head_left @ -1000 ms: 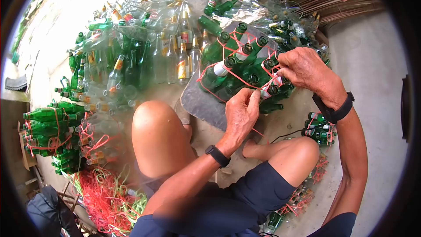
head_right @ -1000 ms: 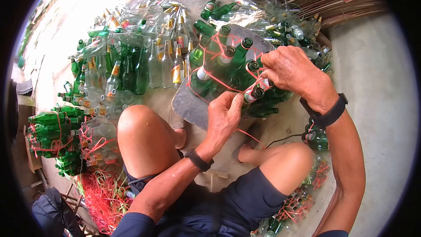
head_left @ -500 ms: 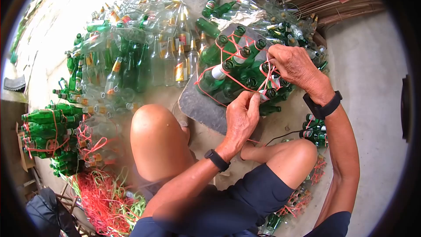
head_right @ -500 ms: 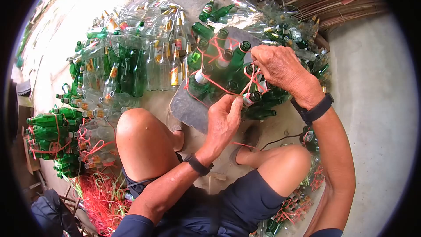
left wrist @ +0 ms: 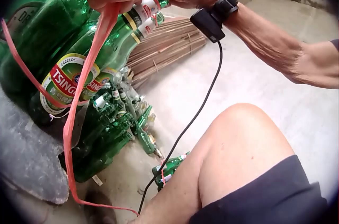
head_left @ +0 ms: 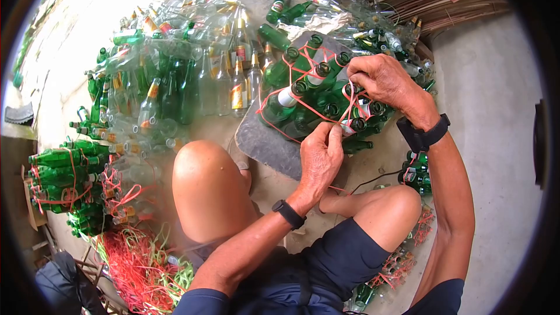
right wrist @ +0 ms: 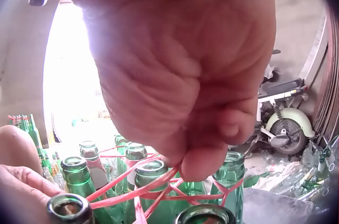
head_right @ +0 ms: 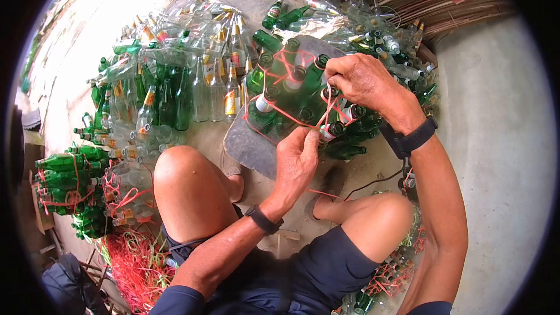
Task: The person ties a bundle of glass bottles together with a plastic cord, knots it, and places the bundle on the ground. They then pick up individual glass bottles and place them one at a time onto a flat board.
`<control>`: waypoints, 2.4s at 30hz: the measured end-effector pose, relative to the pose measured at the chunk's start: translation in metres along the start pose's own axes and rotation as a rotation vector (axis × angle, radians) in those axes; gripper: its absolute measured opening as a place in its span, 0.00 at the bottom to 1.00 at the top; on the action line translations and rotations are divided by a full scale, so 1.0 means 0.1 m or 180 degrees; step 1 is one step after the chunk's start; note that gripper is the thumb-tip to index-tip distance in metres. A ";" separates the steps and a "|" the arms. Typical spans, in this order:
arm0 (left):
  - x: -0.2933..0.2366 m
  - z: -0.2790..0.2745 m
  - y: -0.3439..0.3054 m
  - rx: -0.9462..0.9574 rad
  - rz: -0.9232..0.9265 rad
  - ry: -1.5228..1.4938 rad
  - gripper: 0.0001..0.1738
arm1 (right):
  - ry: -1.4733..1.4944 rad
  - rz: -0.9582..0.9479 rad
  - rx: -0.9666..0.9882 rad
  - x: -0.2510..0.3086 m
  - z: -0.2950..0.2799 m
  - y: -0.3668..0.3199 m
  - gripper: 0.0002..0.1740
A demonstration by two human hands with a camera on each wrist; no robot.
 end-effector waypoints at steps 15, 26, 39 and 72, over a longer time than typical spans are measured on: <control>-0.01 0.01 -0.02 -0.0023 -0.0053 0.0185 0.16 | 0.0935 0.0679 0.0892 -0.24 0.18 0.15 0.09; -0.06 -0.17 -0.05 0.0022 -0.0129 0.0045 0.14 | 0.1177 0.0665 0.1000 -0.30 0.26 0.10 0.11; -0.05 -0.29 -0.03 0.0163 -0.0327 -0.0073 0.11 | 0.0310 0.0311 -0.1141 0.52 0.20 -0.74 0.33; -0.55 -0.52 0.01 0.0072 0.0713 0.1436 0.09 | -0.0226 0.0695 -0.1922 0.67 0.44 -0.84 0.33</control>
Point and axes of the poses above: each hand's wrist, its own y-axis towards the middle knuckle, its own z-axis out of the palm, x = y × z, the point moved 7 cm from there along y, towards the middle knuckle, and after that the axes turned 11 degrees about -z, right-handed, at the moved point
